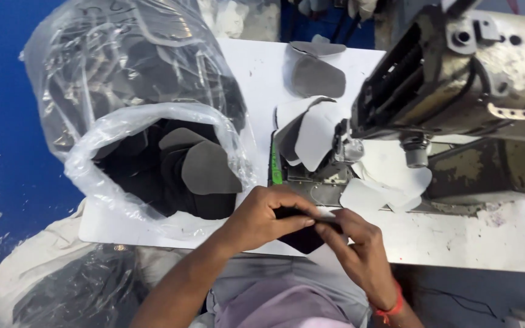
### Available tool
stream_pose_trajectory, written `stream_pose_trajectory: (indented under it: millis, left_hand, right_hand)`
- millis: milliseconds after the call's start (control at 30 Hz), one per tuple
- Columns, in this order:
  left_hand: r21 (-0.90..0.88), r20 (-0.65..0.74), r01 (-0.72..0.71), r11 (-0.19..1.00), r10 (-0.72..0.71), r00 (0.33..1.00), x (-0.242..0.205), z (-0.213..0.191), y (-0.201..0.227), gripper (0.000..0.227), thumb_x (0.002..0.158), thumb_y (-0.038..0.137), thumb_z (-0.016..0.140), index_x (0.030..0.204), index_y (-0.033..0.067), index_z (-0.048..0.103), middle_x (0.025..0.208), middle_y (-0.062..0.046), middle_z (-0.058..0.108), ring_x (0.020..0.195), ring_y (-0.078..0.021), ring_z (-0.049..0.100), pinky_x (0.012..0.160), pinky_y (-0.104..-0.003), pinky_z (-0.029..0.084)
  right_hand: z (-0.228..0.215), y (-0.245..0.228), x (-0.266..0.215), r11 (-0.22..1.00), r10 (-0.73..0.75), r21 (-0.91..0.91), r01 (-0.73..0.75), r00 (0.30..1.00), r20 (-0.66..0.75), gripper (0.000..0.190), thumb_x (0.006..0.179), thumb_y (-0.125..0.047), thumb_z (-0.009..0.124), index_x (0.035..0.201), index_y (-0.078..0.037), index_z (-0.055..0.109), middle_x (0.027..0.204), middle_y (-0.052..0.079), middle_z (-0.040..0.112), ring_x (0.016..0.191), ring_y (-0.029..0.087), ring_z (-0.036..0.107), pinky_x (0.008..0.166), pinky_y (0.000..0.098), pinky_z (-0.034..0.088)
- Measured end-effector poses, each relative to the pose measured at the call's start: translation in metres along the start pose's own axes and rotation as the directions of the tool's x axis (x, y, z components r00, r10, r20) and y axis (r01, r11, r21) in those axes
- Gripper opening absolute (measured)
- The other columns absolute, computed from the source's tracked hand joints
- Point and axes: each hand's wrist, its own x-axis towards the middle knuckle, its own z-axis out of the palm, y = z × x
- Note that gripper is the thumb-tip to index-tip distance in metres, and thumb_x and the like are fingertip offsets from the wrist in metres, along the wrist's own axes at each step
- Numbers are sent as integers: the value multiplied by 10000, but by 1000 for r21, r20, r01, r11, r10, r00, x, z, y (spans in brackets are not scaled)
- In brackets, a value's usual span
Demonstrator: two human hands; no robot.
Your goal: Aligning shoe upper components together at a workstation.
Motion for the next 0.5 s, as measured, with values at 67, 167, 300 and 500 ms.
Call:
stream_pose_trajectory:
  millis: [67,167,300,500]
  left_hand:
    - [-654,-12,150,742,-209,978,5,13,1,335,886,140,765,1209,90,690,1080,-30,751,996,-102,700,891,-255,574]
    - [-703,-85,141,697,-279,956,-6,52,-34,286,982,134,716,1228,-13,729,1109,-73,765,996,-140,707,899,-286,576]
    - [-749,-206,106,654,-383,901,-11,64,-58,349,1035,146,645,1328,-38,687,1193,-83,750,1063,-127,682,971,-275,548]
    - [-888,-273,-58,457,-421,865,-5,61,-64,377,1041,165,594,1353,-45,620,1250,-100,717,1146,-142,665,1042,-269,501]
  right_hand:
    - [19,16,-7,948,284,206,-242,936,-206,189,956,-143,754,941,44,774,820,105,696,687,137,533,560,274,416]
    - [26,29,-10,808,337,576,-124,899,-279,199,970,-114,708,1028,66,772,952,60,705,828,70,591,680,207,474]
    - [-1,38,-20,895,221,434,-108,950,-219,170,968,-94,727,910,65,748,981,60,739,831,66,619,696,218,503]
    - [-33,31,-36,907,407,270,-322,833,-375,374,904,-25,689,1277,-42,698,861,84,750,658,67,600,558,218,465]
